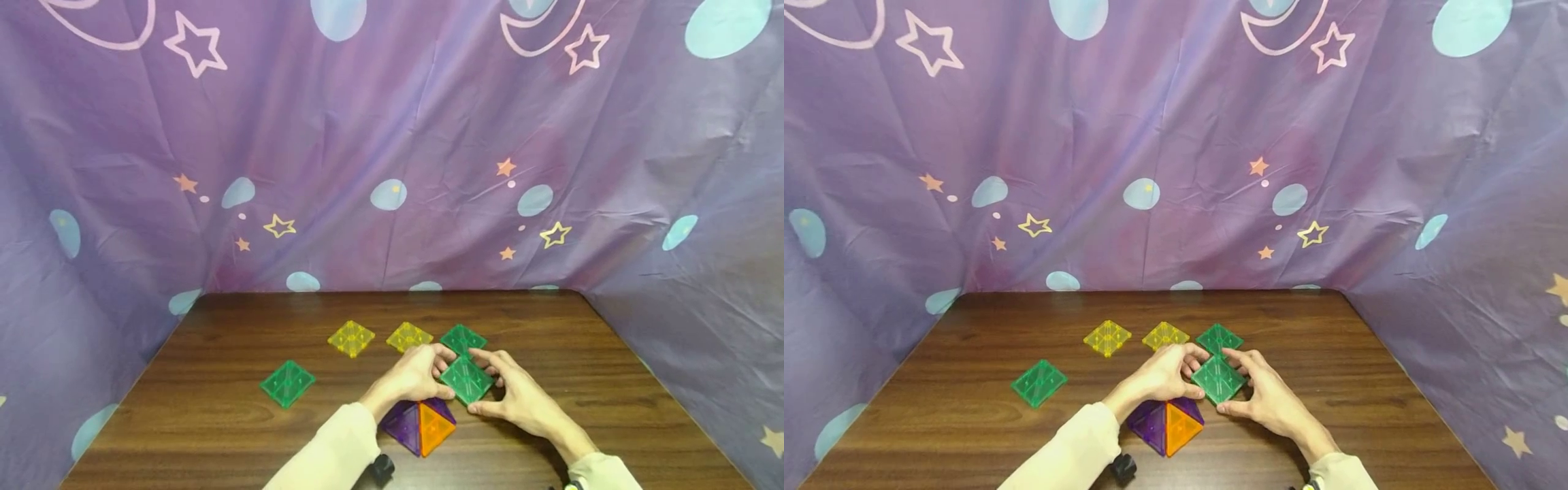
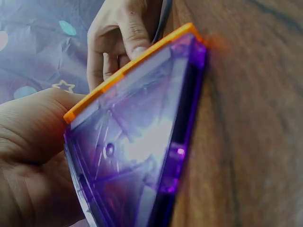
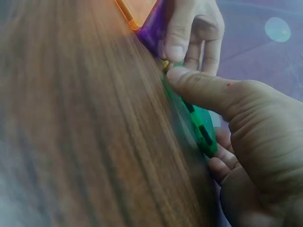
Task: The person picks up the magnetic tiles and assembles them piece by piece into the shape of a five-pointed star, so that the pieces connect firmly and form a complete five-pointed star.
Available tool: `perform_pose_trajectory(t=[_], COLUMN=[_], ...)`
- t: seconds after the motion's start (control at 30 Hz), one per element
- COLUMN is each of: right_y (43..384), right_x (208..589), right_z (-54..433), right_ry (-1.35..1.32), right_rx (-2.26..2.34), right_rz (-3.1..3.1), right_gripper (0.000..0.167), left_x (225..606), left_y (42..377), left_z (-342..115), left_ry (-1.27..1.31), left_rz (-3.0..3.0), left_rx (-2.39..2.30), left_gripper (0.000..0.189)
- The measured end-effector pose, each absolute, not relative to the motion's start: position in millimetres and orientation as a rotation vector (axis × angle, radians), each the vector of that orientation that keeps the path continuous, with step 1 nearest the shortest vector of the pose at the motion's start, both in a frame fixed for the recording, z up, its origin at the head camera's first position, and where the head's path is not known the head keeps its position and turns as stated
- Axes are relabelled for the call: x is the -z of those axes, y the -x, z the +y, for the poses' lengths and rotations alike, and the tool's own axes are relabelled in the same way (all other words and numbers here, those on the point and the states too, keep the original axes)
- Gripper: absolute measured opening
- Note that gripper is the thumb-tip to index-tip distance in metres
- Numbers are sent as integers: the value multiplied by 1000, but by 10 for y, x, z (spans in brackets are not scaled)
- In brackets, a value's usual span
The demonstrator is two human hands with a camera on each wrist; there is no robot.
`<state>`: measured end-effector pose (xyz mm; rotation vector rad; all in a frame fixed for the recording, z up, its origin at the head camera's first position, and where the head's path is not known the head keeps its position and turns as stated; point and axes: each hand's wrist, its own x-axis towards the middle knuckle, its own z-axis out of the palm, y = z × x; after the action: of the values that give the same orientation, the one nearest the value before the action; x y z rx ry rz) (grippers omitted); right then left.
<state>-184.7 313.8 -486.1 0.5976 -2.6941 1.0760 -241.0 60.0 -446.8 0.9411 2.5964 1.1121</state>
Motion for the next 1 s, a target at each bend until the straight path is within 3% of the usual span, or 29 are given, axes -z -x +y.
perform_pose_trajectory(t=[0.4,0.63,0.87,1.0], right_y=[1828,1812,1799,1784], right_x=[4816,4829,4841,4837], right_z=[3121,3086,3067,3053], right_ry=[-657,-687,-688,-765], right_rx=[-1043,-978,-1014,-1038], right_rz=[-2690,-2724,-2743,-2729], right_gripper=[88,99,99,102], left_x=[4471,4469,4448,4416], left_y=[2392,2376,2386,2363], left_z=[655,655,646,638], left_ry=[-853,-850,-847,-828], left_rz=[2567,2516,2416,2355], left_rx=[-1195,-1259,-1319,-1390], left_gripper=[54,60,72,65])
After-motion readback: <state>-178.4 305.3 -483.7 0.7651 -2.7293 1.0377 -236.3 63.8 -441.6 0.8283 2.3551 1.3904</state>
